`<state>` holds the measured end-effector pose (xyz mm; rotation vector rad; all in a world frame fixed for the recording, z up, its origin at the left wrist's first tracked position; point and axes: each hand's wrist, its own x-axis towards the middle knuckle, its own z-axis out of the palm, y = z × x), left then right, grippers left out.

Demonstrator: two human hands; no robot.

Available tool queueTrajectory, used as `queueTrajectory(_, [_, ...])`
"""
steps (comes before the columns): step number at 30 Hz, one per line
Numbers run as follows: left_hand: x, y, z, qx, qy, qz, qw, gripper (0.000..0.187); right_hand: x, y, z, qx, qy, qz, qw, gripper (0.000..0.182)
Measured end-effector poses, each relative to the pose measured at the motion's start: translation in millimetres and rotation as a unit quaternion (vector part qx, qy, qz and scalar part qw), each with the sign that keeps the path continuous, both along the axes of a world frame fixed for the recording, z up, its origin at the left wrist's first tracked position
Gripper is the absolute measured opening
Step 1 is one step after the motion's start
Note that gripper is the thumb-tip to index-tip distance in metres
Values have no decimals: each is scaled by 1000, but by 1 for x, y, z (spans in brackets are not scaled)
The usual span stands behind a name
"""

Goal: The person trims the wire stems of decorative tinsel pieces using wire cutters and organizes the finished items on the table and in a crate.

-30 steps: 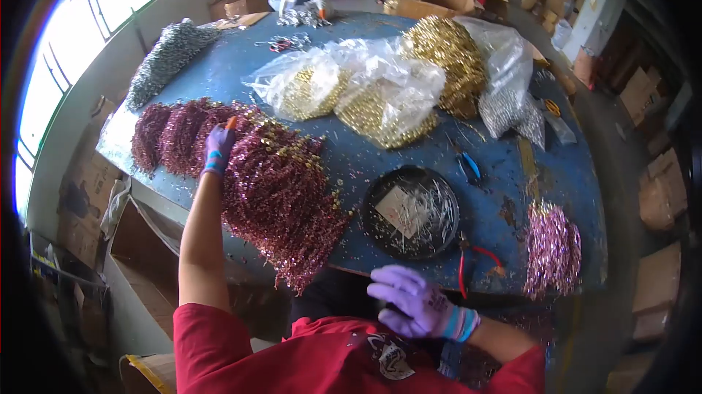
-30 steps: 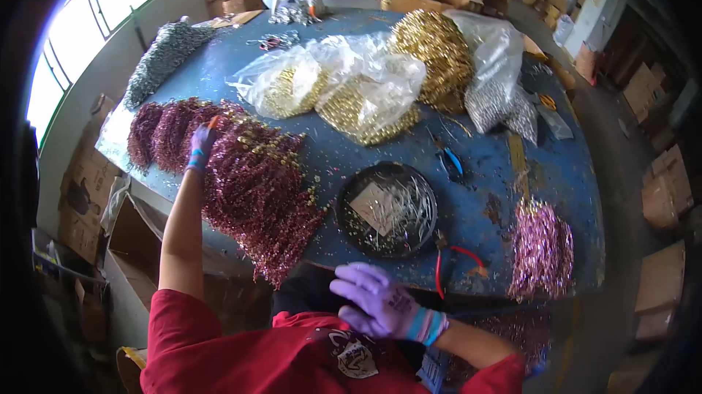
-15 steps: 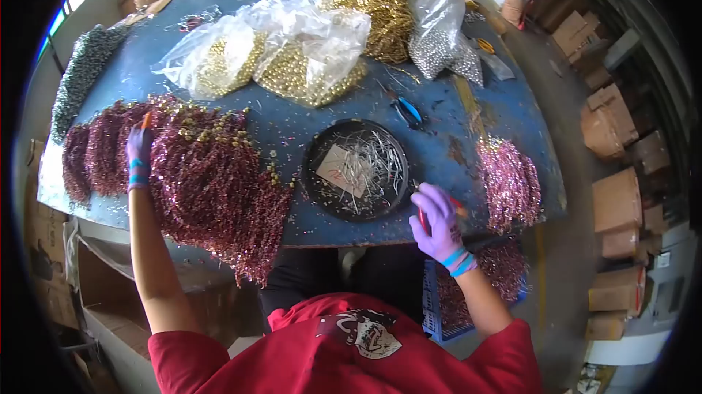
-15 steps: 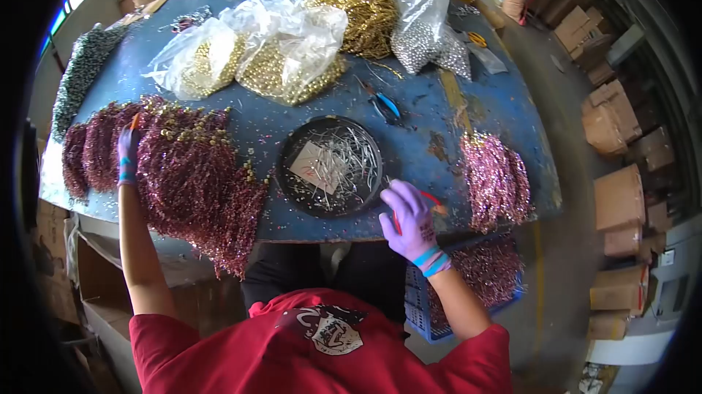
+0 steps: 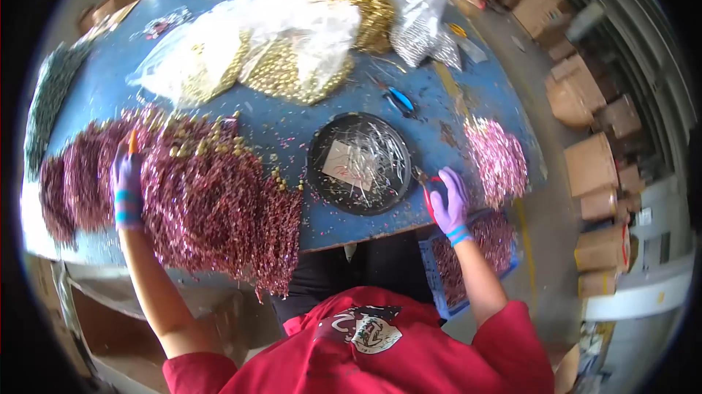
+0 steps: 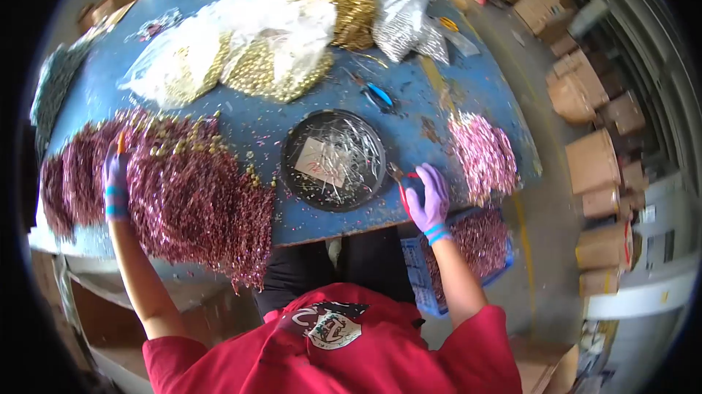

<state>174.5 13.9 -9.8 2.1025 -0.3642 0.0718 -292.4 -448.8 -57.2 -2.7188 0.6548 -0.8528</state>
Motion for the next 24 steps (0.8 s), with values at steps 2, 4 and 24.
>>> queueTrajectory(2, [4, 5, -10, 8, -25, -15, 1000, 58, 3, 6, 9, -21, 16, -5, 1000, 46])
queueTrajectory(4, [15, 15, -18, 12, -55, -25, 998, 56, 2, 3, 7, -18, 8, 2, 1000, 45])
queueTrajectory(24, [11, 10, -2, 51, -26, 17, 998, 55, -6, -5, 10, 42, -3, 6, 999, 58])
